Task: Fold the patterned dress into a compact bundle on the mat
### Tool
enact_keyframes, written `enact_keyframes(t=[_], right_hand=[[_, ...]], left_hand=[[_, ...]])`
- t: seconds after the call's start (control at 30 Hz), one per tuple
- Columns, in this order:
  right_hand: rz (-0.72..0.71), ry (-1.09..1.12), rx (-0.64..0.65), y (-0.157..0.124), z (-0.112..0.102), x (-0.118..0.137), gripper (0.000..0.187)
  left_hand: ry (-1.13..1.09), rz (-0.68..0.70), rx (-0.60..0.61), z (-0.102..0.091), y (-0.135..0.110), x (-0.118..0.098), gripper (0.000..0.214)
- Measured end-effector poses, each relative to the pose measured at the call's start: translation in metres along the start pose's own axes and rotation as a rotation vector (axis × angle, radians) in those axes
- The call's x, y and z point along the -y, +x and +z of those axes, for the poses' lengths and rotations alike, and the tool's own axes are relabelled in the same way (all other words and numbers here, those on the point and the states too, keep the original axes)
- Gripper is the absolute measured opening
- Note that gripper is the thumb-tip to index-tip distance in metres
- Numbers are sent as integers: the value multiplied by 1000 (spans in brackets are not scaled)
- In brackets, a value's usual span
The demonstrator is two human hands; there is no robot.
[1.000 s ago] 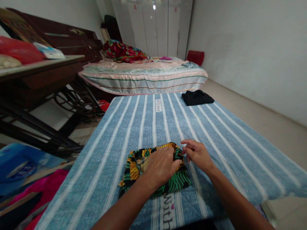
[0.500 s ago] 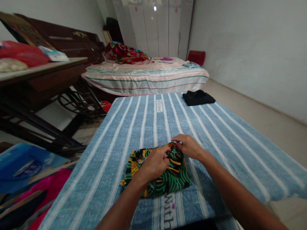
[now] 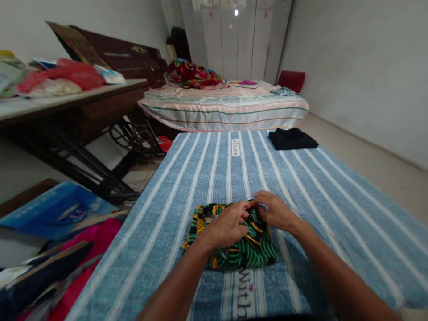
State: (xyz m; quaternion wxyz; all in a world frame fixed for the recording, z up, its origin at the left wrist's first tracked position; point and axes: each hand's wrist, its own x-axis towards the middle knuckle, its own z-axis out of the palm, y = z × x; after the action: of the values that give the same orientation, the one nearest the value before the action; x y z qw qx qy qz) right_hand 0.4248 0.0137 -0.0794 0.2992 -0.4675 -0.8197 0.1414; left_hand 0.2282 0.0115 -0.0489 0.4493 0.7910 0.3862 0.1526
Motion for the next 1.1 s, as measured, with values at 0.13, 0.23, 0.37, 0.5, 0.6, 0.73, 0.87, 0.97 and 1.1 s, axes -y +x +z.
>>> enact_keyframes(t=[0.13, 0.23, 0.37, 0.5, 0.6, 0.73, 0.87, 0.97, 1.1], right_hand=[[-52, -113, -107, -9, -6, 17, 31], [-185, -79, -73, -13, -8, 31, 35], [-201, -43, 54, -10, 2, 34, 32], [-129, -83, 51, -12, 10, 28, 21], [-141, -96, 6, -17, 7, 30, 21], [-179, -73, -68, -20, 4, 40, 20], [-225, -76, -128, -20, 9, 52, 19], [-275, -67, -137, -20, 12, 64, 18], [-299, -69, -90, -23, 20, 88, 18]], left_hand=[[119, 42, -71, 3, -10, -3, 58], [149, 70, -124, 6, -13, -4, 61], [123, 92, -184, 1, -23, -6, 58], [277, 75, -243, -26, -56, -9, 44], [432, 86, -180, -50, -90, -9, 45], [614, 82, -96, -63, -121, 1, 56], [698, 10, -135, -56, -122, 16, 64], [703, 26, -133, -53, -113, 21, 63], [668, 61, -83, -54, -104, 21, 57]])
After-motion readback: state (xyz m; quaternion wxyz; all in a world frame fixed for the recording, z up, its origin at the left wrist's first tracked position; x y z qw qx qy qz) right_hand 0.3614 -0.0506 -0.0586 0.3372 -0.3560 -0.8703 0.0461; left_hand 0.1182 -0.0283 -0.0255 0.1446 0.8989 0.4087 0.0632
